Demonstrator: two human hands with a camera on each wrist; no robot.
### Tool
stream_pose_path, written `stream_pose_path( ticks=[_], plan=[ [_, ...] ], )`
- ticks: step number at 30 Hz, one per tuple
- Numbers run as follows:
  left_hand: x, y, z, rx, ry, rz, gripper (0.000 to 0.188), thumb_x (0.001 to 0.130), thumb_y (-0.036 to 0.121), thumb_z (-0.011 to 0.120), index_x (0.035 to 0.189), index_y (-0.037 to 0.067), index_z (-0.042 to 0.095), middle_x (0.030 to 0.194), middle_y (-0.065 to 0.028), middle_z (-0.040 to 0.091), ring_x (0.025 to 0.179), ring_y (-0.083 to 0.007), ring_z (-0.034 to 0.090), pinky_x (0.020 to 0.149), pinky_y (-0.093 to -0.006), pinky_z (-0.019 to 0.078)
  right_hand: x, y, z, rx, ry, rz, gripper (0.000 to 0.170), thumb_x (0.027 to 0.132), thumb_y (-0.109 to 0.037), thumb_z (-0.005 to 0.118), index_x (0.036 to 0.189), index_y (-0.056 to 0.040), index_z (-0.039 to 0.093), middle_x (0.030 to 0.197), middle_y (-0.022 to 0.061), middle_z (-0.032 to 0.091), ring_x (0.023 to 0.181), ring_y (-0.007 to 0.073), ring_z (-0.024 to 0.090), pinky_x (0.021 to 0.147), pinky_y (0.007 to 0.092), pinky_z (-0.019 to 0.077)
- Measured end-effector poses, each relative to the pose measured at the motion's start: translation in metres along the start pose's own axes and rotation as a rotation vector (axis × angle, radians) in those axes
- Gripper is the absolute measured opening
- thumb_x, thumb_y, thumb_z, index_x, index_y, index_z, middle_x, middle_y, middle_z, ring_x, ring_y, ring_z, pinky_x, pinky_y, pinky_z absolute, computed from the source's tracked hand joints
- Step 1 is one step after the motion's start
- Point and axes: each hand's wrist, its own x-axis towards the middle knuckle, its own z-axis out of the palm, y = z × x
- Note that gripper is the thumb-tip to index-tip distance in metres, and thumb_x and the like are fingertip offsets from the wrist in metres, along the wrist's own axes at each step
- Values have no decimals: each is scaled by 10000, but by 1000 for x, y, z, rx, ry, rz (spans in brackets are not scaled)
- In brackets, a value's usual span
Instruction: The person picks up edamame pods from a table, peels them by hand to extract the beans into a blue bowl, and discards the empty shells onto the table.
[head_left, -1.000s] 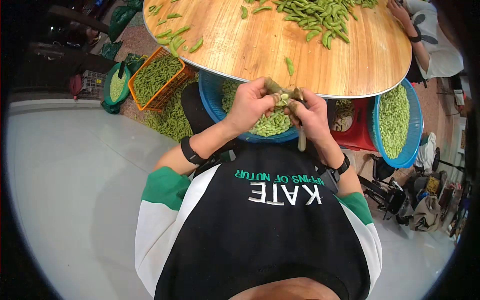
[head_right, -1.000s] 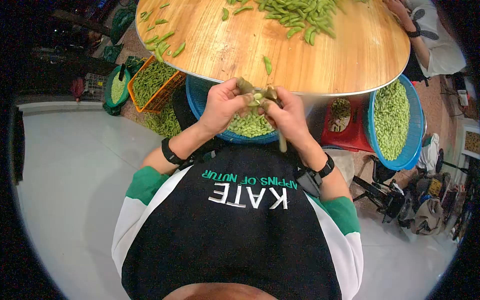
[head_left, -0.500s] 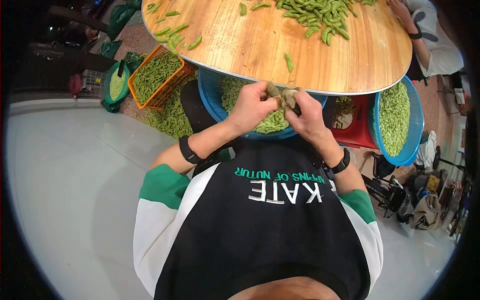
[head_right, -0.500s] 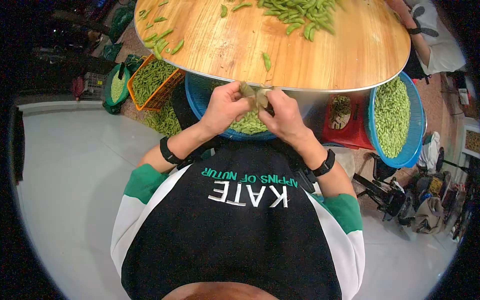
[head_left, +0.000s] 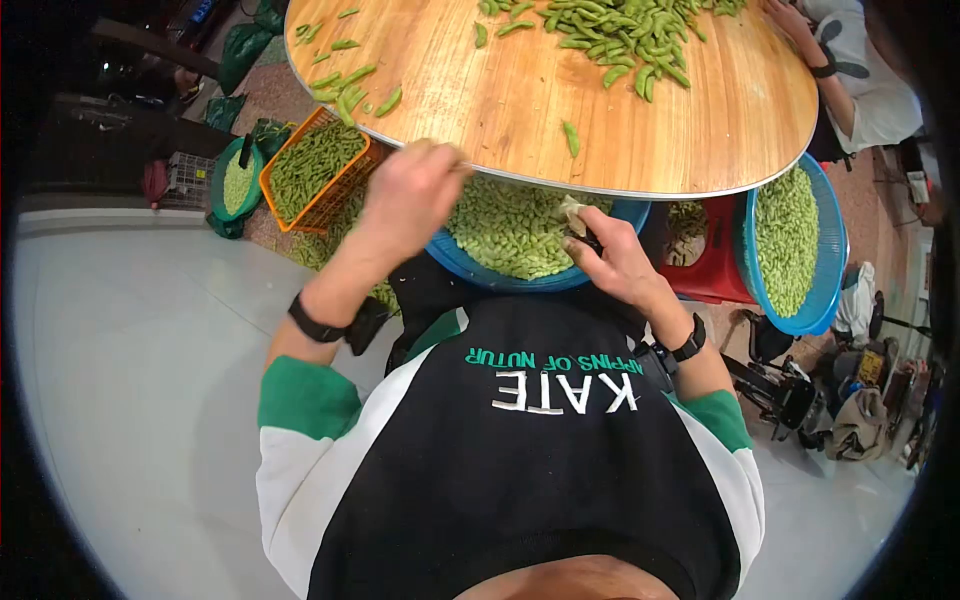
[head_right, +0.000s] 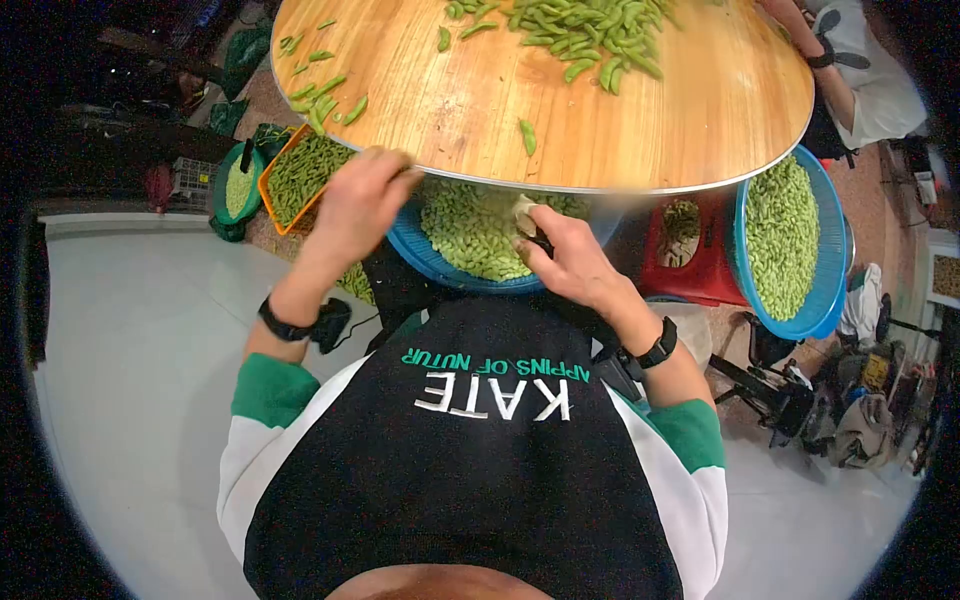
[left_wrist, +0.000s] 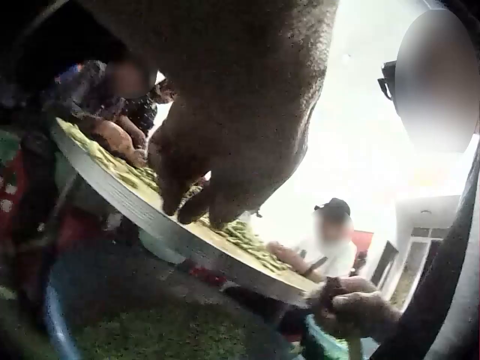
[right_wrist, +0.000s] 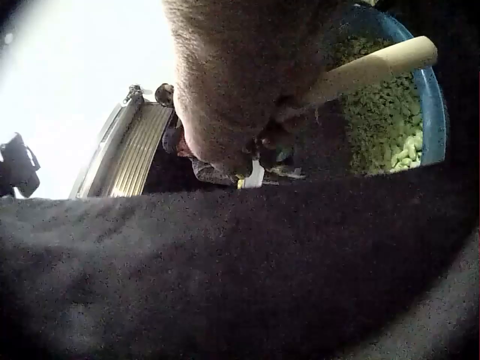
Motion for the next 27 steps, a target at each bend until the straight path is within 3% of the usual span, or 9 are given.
stream_pose_path(
  ticks=[2,4,7,9,12,15,17,20,27],
  plan=[
    [28,23,23,-194,96,89,119,815,134,654,804,36,587,756,-124,558,728,-304,579,634,-389,467,2,-3,-3,25,19,-33,321,880,-99,553,1168,35,508,776,118,560,646,176,490,626,297,443],
    [54,40,47,-61,160,178,130,790,139,666,784,41,580,784,-125,556,773,-315,577,661,-403,472,2,-7,-9,45,34,-65,344,901,-102,527,1217,30,498,790,92,576,630,150,492,597,278,440],
    [74,47,78,65,105,60,164,763,163,683,768,40,573,811,-130,554,813,-320,576,696,-416,472,-5,-16,-20,243,89,150,352,923,-119,495,1254,1,484,776,102,583,643,157,548,593,289,453],
    [78,38,99,6,114,47,176,738,154,693,770,31,571,822,-142,555,829,-324,581,708,-435,473,-8,-17,-26,537,184,319,356,955,-119,448,1297,-25,472,786,37,574,600,65,494,515,217,417],
    [77,38,102,-184,85,93,157,733,110,679,800,9,580,796,-156,567,773,-342,578,688,-423,479,-5,-7,-23,717,280,296,377,977,-162,441,1333,-37,444,793,41,575,553,50,469,448,190,380],
    [72,50,89,-454,-37,-50,133,761,96,632,792,-18,570,791,-137,612,735,-301,610,660,-404,494,1,-8,-20,804,342,270,359,983,-187,447,1306,-32,448,791,51,580,537,66,477,429,201,380],
    [65,53,88,-1070,-159,-283,113,812,79,631,832,-24,587,754,-74,635,656,-173,589,617,-331,481,1,-9,-18,888,274,240,317,984,-188,442,1256,-26,463,796,54,580,530,73,472,425,203,377],
    [60,63,72,-1254,-270,-426,98,851,78,634,862,-16,608,752,-26,632,622,-56,515,553,-242,433,3,-10,-15,974,238,194,331,985,-178,431,1281,-29,435,810,67,570,534,85,461,423,209,376],
    [50,60,73,-1277,-250,-470,61,863,61,622,884,7,602,723,14,588,569,-22,478,488,-178,365,1,-13,-13,1036,169,166,394,983,-151,428,1358,-33,397,813,82,571,528,92,443,434,213,377]
  ],
)
